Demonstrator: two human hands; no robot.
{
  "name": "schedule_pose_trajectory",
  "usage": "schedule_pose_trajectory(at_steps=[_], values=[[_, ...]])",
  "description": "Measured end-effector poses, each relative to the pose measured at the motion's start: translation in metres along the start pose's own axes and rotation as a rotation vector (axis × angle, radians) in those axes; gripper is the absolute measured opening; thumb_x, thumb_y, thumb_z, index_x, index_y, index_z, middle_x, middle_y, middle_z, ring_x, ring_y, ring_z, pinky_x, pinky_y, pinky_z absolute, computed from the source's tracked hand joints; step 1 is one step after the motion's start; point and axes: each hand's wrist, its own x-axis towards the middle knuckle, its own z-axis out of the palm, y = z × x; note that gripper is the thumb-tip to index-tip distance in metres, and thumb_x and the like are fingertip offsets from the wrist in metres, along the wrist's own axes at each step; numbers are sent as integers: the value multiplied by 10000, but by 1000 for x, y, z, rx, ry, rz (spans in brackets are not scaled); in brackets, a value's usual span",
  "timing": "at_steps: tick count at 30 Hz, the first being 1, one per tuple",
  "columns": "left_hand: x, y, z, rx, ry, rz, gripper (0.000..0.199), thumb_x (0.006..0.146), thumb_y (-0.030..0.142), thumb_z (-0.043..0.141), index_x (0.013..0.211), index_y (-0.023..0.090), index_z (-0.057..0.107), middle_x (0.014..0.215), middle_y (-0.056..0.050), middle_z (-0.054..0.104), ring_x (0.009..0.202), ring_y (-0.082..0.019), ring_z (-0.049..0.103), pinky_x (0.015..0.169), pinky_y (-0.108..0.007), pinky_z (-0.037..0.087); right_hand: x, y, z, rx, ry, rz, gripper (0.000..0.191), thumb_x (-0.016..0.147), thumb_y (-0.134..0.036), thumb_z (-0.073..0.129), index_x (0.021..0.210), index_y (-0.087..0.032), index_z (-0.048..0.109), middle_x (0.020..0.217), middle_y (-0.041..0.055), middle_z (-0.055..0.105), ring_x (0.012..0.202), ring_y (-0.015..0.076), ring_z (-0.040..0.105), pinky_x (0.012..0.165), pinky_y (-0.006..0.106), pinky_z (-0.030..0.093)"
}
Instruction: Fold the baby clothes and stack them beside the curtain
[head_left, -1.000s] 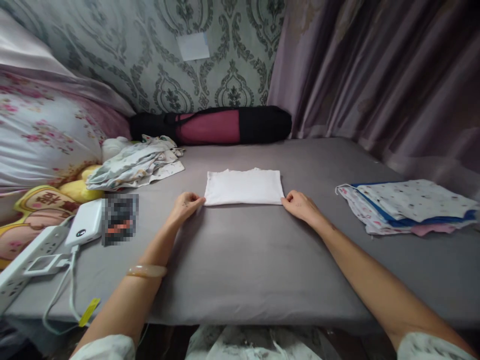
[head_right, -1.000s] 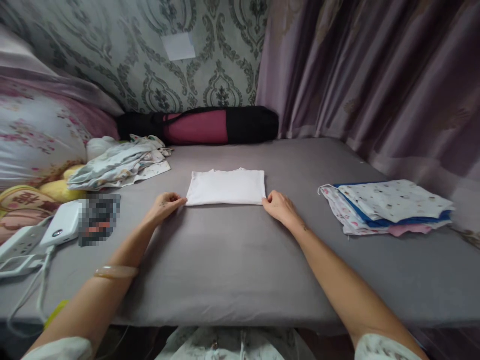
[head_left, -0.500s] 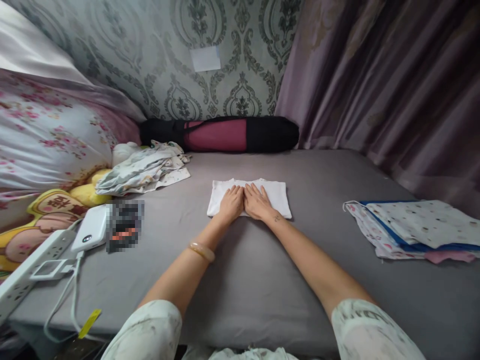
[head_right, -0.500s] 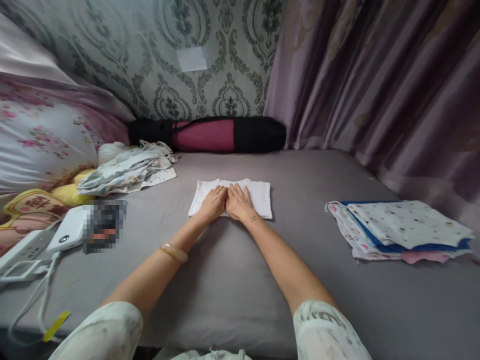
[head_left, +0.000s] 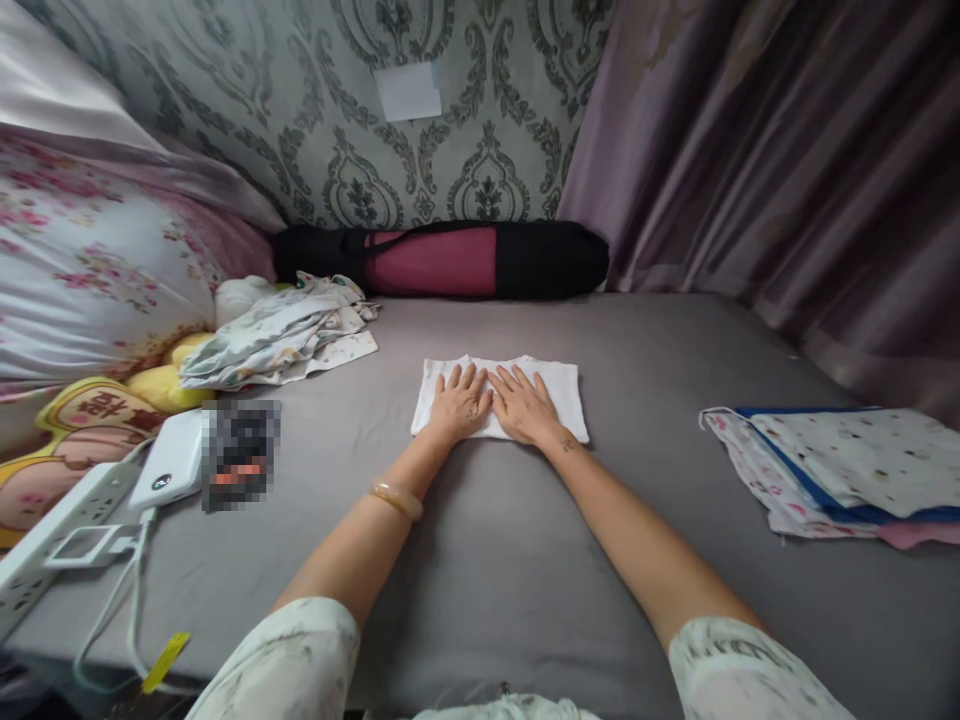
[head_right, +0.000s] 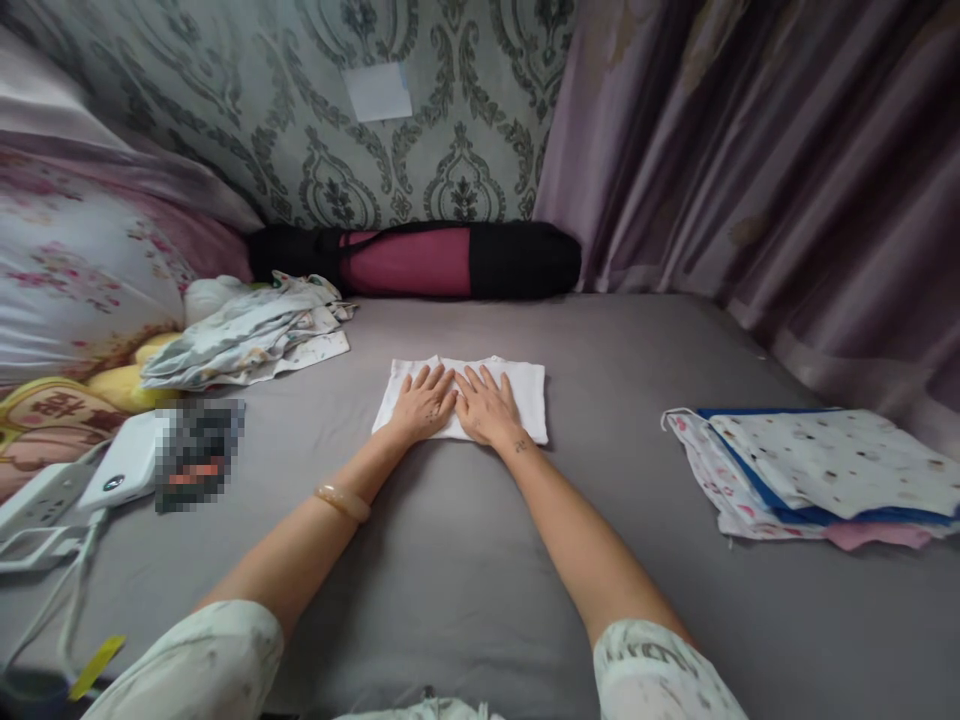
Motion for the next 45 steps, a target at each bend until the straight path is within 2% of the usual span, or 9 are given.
schedule_pose_trajectory(at_steps=[5, 14, 22, 26, 29, 34, 38, 41, 45], values=[[1, -4, 2, 16, 35, -3, 579, 968, 508, 293, 1470, 232, 380, 1555, -90, 337, 1427, -319, 288, 1134, -511, 240, 3, 1, 7, -11, 62, 82, 605, 978, -389, 271, 1492, -78, 337, 1574, 123, 276, 1454, 248, 204, 1176, 456, 111], [-10, 6, -2, 53, 178, 3, 518, 995, 426, 237, 1288, 124, 539, 1359, -178, 539, 1322, -291, 433, 1112, -456, 289, -4, 1, -1, -11, 59, 89, 575, 990, -366, 258, 1480, -86, 362, 1571, 130, 285, 1457, 253, 195, 1175, 453, 103], [-18, 26, 7, 42, 62, -9, 567, 988, 435, 227, 1477, 177, 353, 1556, -154, 314, 1446, -346, 233, 1138, -571, 189, -14, -1, -2, -55, 45, 152, 565, 977, -373, 288, 1499, -163, 346, 1574, 116, 285, 1442, 303, 216, 1150, 550, 104], [-14, 21, 2, 42, 15, 7, 562, 988, 458, 236, 1463, 192, 374, 1539, -149, 349, 1430, -333, 275, 1126, -552, 230, -12, 4, -8, -19, 0, 137, 554, 979, -367, 289, 1488, -163, 365, 1572, 117, 288, 1440, 295, 225, 1149, 542, 130], [-11, 15, 0, 31, 50, 30, 582, 977, 519, 246, 1432, 198, 414, 1509, -141, 399, 1409, -313, 315, 1129, -516, 246, -13, 11, -10, -9, 2, 125, 550, 984, -391, 292, 1476, -162, 380, 1574, 132, 277, 1444, 286, 218, 1144, 546, 141], [-7, 12, 7, 34, 43, 5, 661, 962, 573, 216, 1476, 181, 357, 1558, -143, 313, 1440, -352, 237, 1131, -567, 205, -14, 16, -3, -43, 82, 149, 552, 981, -408, 317, 1477, -174, 378, 1570, 132, 287, 1439, 284, 227, 1141, 569, 105], [-6, 9, 5, 26, 12, 7, 666, 957, 589, 220, 1473, 192, 358, 1557, -134, 319, 1438, -347, 248, 1133, -551, 218, -14, 18, -3, -25, 70, 143, 548, 982, -424, 307, 1471, -189, 388, 1572, 115, 289, 1439, 275, 231, 1145, 554, 121], [-6, 1, 2, 20, 10, 33, 635, 967, 564, 221, 1452, 188, 385, 1538, -133, 357, 1424, -312, 294, 1134, -502, 244, -15, 23, -5, -15, 67, 174, 580, 987, -422, 272, 1471, -121, 379, 1567, 138, 292, 1441, 265, 236, 1156, 479, 155], [-5, -7, 4, 71, 78, -44, 651, 969, 555, 217, 1447, 147, 386, 1532, -184, 343, 1430, -331, 275, 1144, -513, 203, -15, 25, -1, -64, 94, 253, 639, 974, -405, 284, 1467, -1, 338, 1555, 189, 292, 1441, 278, 228, 1165, 441, 131]])
